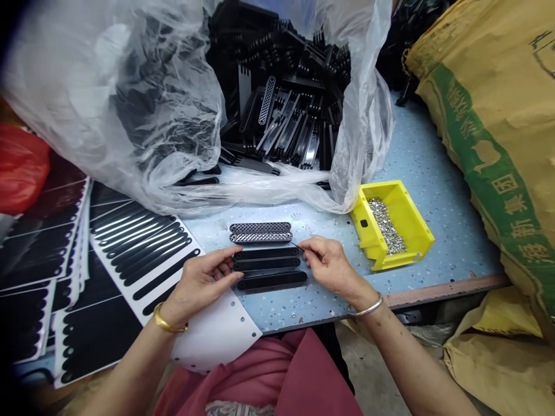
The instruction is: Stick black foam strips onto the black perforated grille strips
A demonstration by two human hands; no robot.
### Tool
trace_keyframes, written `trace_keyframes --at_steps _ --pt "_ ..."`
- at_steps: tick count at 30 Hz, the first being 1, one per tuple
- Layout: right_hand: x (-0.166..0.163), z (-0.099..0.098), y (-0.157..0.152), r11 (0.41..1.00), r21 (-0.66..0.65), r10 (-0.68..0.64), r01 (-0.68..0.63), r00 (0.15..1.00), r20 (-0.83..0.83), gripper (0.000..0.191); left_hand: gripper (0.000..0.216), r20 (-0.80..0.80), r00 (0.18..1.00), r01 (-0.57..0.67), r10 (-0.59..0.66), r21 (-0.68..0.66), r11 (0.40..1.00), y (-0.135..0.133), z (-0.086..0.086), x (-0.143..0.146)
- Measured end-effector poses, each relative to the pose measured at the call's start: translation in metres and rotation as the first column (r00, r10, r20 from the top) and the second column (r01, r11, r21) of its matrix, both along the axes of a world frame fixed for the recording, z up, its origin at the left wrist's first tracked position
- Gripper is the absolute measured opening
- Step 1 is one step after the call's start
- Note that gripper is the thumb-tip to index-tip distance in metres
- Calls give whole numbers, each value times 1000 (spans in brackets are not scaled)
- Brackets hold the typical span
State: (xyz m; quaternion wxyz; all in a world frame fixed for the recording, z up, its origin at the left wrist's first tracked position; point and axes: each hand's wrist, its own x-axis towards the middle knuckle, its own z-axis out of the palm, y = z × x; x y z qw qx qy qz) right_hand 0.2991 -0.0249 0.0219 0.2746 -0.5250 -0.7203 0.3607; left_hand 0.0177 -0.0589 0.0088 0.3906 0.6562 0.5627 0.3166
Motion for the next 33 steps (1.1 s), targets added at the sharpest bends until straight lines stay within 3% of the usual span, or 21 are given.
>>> trace_keyframes --at_steps 4,7,11,14,16,19,22,28,33 --pt "1 1 -2 1000 -22 4 -4 1000 2 20 40 -4 1000 -9 9 -18 1000 -1 2 3" --pt "4 6 -5 985 -73 -163 158 984 -76 14 41 10 1000 -24 24 -37 999 -2 4 4" --pt "8 30 -18 906 -115 -422 408 848 -319 7 51 47 999 13 -10 -61 998 -2 7 -1" --pt "7 47 -32 866 -107 -478 489 744 -466 7 43 122 992 33 -22 -86 996 0 8 -5" --pt "3 48 -41 873 -128 -466 470 730 -500 7 36 134 991 17 -2 -111 994 3 8 -5" --pt "-3 38 -50 907 -166 -420 388 790 -448 1 33 98 995 10 3 -132 991 8 7 -4" --pt "-7 28 -55 924 -132 -382 358 863 -331 10 33 116 993 37 -18 -164 986 12 7 -4" --pt "-8 26 -60 930 228 -287 287 957 -34 16 31 165 983 112 -75 -226 968 21 9 -8" --pt "-11 26 -58 902 382 -263 199 957 124 14 31 94 991 113 -94 -220 969 24 6 -5"
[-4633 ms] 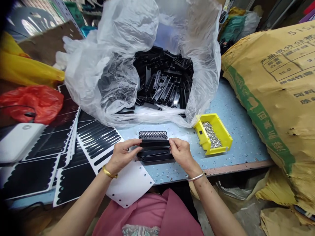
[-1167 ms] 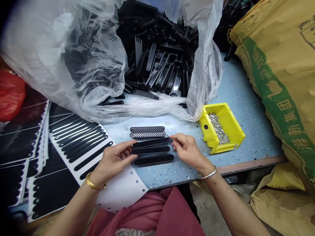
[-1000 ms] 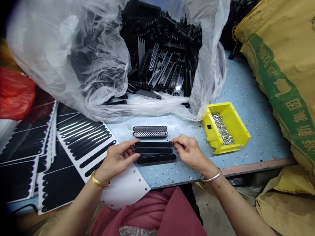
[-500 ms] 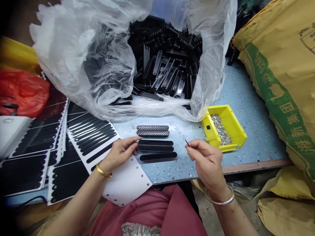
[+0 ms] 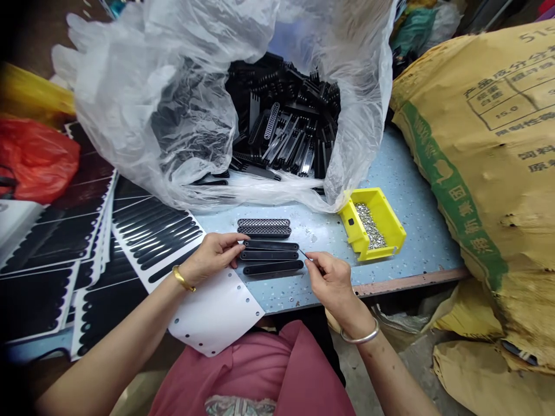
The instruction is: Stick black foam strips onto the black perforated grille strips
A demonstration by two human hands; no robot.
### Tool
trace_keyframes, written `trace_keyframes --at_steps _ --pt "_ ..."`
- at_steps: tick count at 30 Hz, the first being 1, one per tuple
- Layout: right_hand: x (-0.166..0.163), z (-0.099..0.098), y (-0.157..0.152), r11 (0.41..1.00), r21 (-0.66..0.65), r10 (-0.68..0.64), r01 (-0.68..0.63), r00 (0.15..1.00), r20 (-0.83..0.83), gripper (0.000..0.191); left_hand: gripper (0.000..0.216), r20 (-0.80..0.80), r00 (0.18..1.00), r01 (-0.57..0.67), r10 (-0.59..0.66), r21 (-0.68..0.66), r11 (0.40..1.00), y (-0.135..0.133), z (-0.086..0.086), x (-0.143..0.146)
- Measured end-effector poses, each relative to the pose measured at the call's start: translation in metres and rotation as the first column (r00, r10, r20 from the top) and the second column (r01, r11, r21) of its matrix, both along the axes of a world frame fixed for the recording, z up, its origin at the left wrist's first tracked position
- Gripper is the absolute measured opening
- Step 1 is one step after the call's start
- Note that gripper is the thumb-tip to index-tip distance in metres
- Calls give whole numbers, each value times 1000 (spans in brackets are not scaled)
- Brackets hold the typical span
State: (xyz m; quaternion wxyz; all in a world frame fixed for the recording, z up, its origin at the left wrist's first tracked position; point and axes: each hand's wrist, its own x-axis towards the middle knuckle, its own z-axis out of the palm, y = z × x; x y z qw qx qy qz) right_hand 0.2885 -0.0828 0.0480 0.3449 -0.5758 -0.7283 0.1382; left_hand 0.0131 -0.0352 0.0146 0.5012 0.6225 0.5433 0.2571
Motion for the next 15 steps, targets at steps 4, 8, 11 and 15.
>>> trace_keyframes --at_steps 4,8,11,15 --pt "-17 3 4 992 81 93 -92 996 -2 13 33 -18 1000 18 -17 76 997 -2 -5 0" --pt "-45 1 8 963 110 248 -244 969 -20 15 35 -12 999 44 -42 123 991 -1 -7 0" --pt "-64 -6 12 948 127 291 -292 956 25 16 31 8 999 49 -51 145 988 1 -8 1" --pt "-78 -13 17 942 100 310 -320 945 104 19 23 8 1000 24 -26 197 980 -1 -9 2"
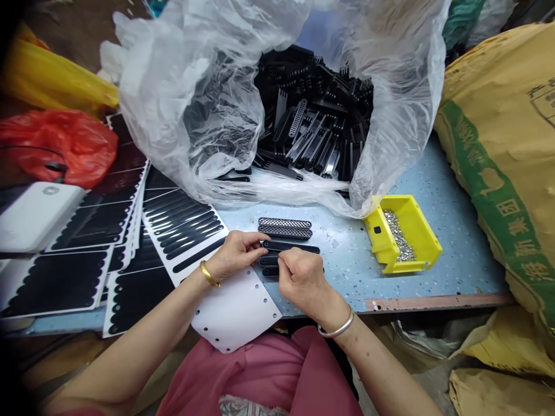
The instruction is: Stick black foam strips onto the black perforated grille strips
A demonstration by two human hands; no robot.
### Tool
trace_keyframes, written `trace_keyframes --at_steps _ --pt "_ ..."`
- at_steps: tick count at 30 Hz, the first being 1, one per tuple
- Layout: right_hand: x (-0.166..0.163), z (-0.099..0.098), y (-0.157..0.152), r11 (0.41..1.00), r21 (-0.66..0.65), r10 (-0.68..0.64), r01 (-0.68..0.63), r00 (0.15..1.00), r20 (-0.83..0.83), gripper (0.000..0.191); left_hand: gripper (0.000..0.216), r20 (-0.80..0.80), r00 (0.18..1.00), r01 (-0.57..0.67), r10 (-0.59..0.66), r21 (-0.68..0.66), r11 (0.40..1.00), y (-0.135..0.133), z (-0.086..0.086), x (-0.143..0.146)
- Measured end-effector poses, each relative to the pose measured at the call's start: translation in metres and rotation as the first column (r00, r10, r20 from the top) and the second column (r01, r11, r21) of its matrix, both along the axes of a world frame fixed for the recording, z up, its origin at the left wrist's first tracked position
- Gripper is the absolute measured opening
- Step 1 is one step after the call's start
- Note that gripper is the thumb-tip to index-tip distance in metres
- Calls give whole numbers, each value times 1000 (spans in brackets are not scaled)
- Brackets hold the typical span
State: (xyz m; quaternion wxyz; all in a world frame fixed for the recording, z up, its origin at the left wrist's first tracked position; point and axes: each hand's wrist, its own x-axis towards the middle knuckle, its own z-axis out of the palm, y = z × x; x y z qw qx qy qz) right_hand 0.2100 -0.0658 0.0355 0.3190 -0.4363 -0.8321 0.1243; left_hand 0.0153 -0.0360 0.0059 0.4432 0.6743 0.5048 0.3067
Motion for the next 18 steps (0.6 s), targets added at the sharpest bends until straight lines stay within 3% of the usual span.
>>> trace_keyframes --at_steps 9,18 --pt "-12 3 1 999 -37 20 -21 1000 -23 19 18 -40 999 -24 35 244 969 -9 5 -1" --pt "-15 3 4 999 -42 27 -27 1000 -6 18 21 11 998 -69 69 163 984 -12 6 2"
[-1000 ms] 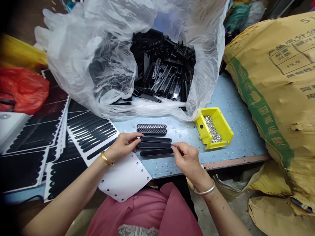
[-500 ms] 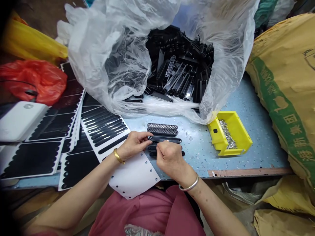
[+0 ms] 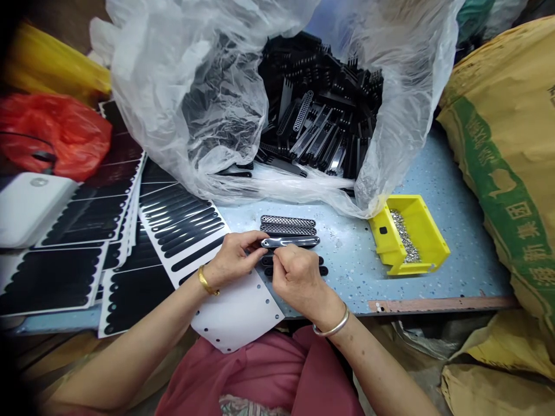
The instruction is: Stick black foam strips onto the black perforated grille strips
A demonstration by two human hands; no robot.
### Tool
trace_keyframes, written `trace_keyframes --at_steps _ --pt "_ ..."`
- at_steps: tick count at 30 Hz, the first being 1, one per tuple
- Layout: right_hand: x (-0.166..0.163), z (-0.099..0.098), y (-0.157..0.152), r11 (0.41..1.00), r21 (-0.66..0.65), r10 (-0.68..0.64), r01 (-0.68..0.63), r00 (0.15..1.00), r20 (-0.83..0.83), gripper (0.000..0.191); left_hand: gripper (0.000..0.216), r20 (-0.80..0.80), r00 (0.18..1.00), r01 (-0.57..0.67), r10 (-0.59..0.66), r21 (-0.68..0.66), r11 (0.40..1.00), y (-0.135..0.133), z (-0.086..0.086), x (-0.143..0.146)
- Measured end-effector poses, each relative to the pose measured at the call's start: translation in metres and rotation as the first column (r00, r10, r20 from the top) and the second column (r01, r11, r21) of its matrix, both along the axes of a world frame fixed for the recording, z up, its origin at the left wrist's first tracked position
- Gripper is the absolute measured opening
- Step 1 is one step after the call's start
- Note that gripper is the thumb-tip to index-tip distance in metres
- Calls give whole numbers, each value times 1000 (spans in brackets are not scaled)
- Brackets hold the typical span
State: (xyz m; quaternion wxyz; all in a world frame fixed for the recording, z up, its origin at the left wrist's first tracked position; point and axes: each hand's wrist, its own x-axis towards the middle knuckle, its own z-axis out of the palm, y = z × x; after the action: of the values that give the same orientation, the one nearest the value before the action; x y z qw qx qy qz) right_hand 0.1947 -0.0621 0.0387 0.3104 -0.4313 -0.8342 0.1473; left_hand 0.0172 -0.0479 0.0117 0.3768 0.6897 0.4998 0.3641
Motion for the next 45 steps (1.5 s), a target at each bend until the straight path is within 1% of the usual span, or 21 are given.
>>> trace_keyframes --at_steps 7,11,17,23,30,33,35,39,45 --pt "-1 -3 2 1000 9 -1 1 1000 -7 18 22 62 998 -27 28 -24 999 0 -2 0" --pt "-1 -5 5 1000 12 -17 17 1000 -13 18 23 122 992 -24 31 -61 998 0 -2 0" --pt "-3 -8 6 1000 0 -22 22 1000 0 18 21 161 986 -18 34 -99 995 1 -2 0" --pt "-4 -10 7 1000 -27 -14 15 1000 7 18 21 154 988 -20 35 -95 995 1 -3 -1" --pt "-6 -10 8 1000 -9 -8 8 999 39 19 24 128 991 -29 41 -89 996 0 -4 -1" --pt "-8 -12 8 1000 -3 -10 10 999 49 18 25 152 988 -24 38 -94 995 0 -4 -1" --pt "-9 -15 7 1000 -6 -16 16 998 60 17 24 179 983 -14 35 -114 993 0 -4 -1" --pt "-11 -18 7 999 -16 -27 28 996 84 16 23 232 972 1 46 -197 980 1 -5 -3" --pt "-14 -22 7 998 48 -50 46 996 74 20 23 342 934 9 104 -312 950 4 -10 -5"
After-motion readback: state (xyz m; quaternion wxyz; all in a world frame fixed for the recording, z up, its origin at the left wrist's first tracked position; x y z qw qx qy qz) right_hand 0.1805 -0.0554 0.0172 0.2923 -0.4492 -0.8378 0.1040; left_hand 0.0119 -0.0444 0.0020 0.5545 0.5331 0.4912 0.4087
